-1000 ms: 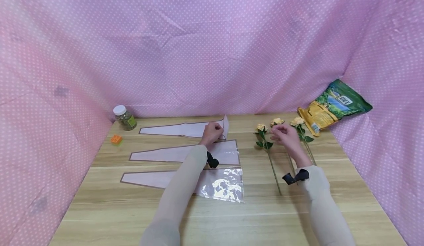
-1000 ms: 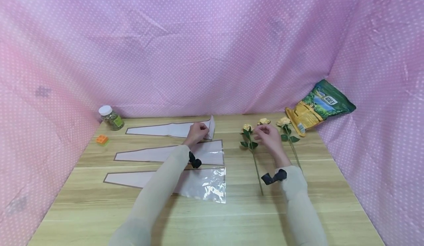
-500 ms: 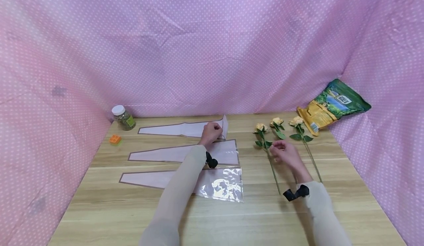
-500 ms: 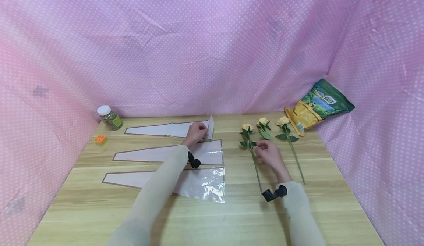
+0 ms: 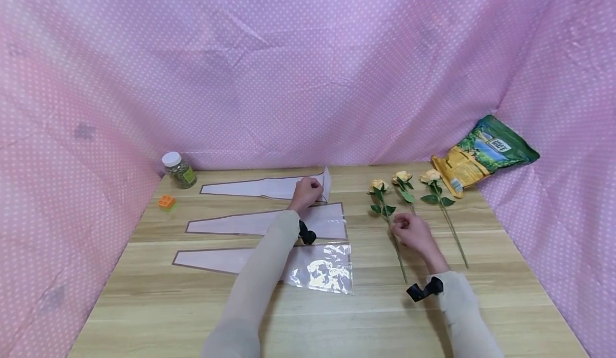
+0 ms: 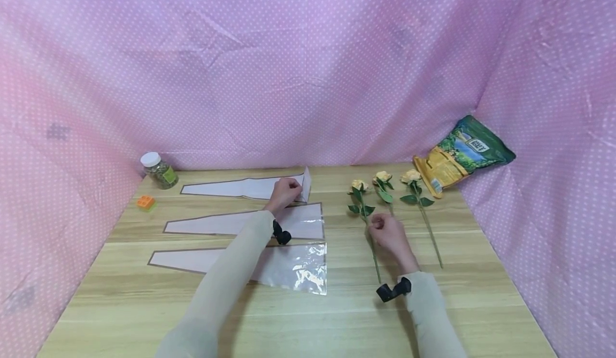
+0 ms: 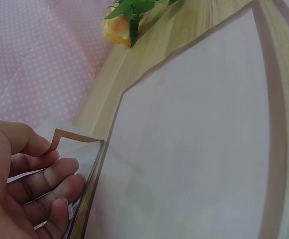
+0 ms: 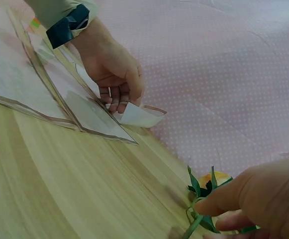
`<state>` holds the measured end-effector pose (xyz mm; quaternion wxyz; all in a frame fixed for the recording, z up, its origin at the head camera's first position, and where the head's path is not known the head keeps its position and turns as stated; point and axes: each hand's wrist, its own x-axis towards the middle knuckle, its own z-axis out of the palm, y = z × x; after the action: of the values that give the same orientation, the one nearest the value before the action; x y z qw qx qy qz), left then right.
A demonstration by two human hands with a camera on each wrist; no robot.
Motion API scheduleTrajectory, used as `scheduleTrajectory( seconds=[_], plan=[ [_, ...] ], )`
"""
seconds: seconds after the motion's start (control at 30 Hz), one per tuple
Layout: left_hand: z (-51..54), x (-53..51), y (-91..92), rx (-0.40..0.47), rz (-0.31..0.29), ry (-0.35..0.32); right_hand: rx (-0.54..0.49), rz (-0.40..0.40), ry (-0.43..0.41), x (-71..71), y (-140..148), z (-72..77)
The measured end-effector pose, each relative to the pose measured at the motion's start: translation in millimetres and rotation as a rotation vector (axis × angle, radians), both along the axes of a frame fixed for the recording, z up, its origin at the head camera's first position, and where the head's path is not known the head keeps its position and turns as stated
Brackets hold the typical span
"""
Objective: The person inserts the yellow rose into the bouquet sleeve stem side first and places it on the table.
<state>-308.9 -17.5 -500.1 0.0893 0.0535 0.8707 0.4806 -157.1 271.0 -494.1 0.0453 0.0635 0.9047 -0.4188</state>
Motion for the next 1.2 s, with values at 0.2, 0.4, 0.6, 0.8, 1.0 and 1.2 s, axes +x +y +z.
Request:
scheduleTrajectory(
  seconds=[0.2, 0.4, 0.6, 0.8, 1.0, 1.2],
  plan=[
    [0.6, -0.2, 1.0, -0.003, 0.001, 0.008, 0.176, 0.044, 0.031, -1.4, -6.1, -0.8],
    [0.6, -0.9, 1.6, -0.012, 0.002, 0.015, 0.273, 0.076, 0.039, -1.7, -11.1, 0.6],
    [1.2, -1.1, 1.7, -0.010, 0.005, 0.014, 0.298, 0.058, 0.023, -1.8, -14.1, 2.5],
    [1.2, -0.1, 1.2, -0.008, 0.005, 0.026, 0.299, 0.047, 0.019, -2.5, -13.9, 3.3],
    [1.3, 0.6, 1.1, -0.005, 0.003, 0.031, 0.173, 0.037, -0.057, -3.9, -10.1, 5.3],
    [0.3, 0.5, 1.0, 0.000, 0.004, 0.020, -0.034, 0.008, -0.145, -4.4, -3.6, 6.1]
  ],
)
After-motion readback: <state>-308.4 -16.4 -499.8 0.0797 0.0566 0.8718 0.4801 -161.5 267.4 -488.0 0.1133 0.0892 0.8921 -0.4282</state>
